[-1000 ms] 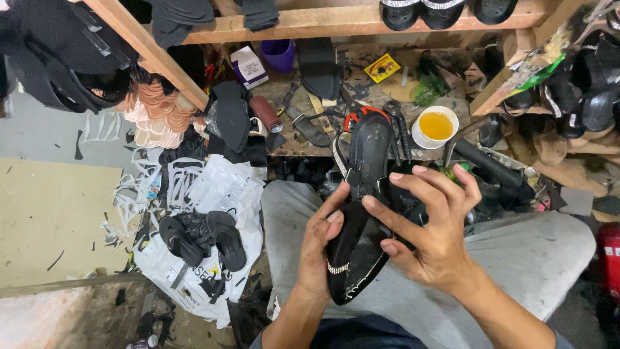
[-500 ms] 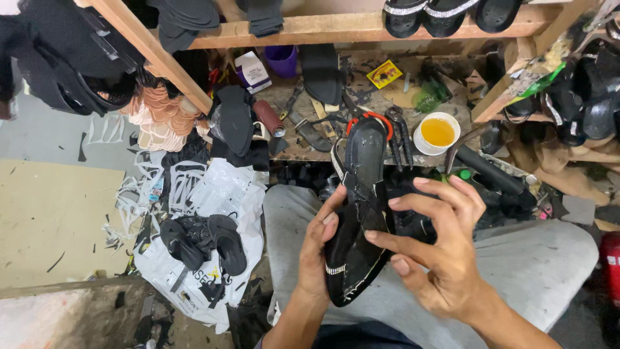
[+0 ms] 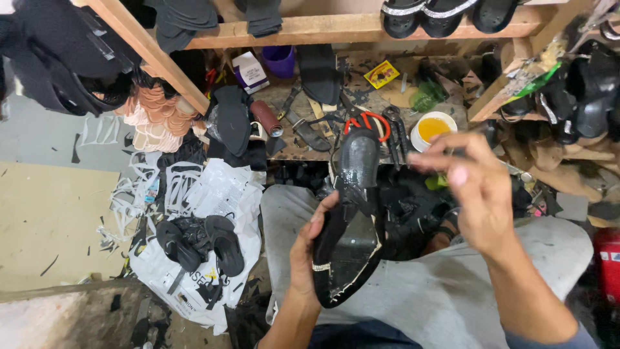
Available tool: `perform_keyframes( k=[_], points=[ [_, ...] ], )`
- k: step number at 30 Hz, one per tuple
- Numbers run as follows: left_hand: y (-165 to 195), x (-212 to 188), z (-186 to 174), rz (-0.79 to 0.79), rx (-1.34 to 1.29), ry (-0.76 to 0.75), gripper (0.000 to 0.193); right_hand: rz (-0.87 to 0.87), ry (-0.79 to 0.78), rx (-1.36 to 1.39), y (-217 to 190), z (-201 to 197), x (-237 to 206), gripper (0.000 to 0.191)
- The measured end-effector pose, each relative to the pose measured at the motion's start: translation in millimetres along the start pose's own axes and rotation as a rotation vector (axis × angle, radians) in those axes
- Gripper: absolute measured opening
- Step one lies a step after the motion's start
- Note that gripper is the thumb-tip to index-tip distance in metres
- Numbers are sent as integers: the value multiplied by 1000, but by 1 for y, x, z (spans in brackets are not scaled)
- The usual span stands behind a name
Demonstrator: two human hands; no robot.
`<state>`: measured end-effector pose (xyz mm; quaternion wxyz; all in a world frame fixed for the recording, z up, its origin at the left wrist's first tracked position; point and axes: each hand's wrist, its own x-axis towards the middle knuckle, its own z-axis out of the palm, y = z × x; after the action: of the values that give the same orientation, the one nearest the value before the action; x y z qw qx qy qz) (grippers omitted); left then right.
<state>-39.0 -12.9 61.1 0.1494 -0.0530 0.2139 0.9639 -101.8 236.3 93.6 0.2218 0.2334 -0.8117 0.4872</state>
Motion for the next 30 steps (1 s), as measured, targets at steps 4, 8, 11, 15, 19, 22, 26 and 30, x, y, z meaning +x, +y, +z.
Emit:
perform_keyframes(
  k=[4, 8, 11, 15, 19, 22, 26, 30],
  points=[
    [3, -4, -4, -29, -146, -15, 47, 331, 114, -251, 119, 3, 19, 33],
    [3, -3, -7, -82, -209, 45, 47, 82, -12, -706, 198, 28, 6, 49],
    [4, -2, -7, -97, -208, 28, 46, 186, -239, -870, 212, 35, 1, 49],
    [6, -1, -2, -47, -278, -68, 33, 222, -188, -886, 198, 29, 5, 34],
    [8, 5, 2, 23, -152, -203, 34, 312, -135, -608, 140, 23, 4, 37],
    [2, 11, 4, 0, 10, -23, 57, 310, 32, -64, 69, 18, -4, 36],
    [-12, 18, 3, 162, 223, -64, 64, -20, 38, 23, -31, 26, -32, 50],
    [-20, 20, -2, 293, 374, -137, 58, -40, -59, -23, -76, 38, -30, 61]
  ],
)
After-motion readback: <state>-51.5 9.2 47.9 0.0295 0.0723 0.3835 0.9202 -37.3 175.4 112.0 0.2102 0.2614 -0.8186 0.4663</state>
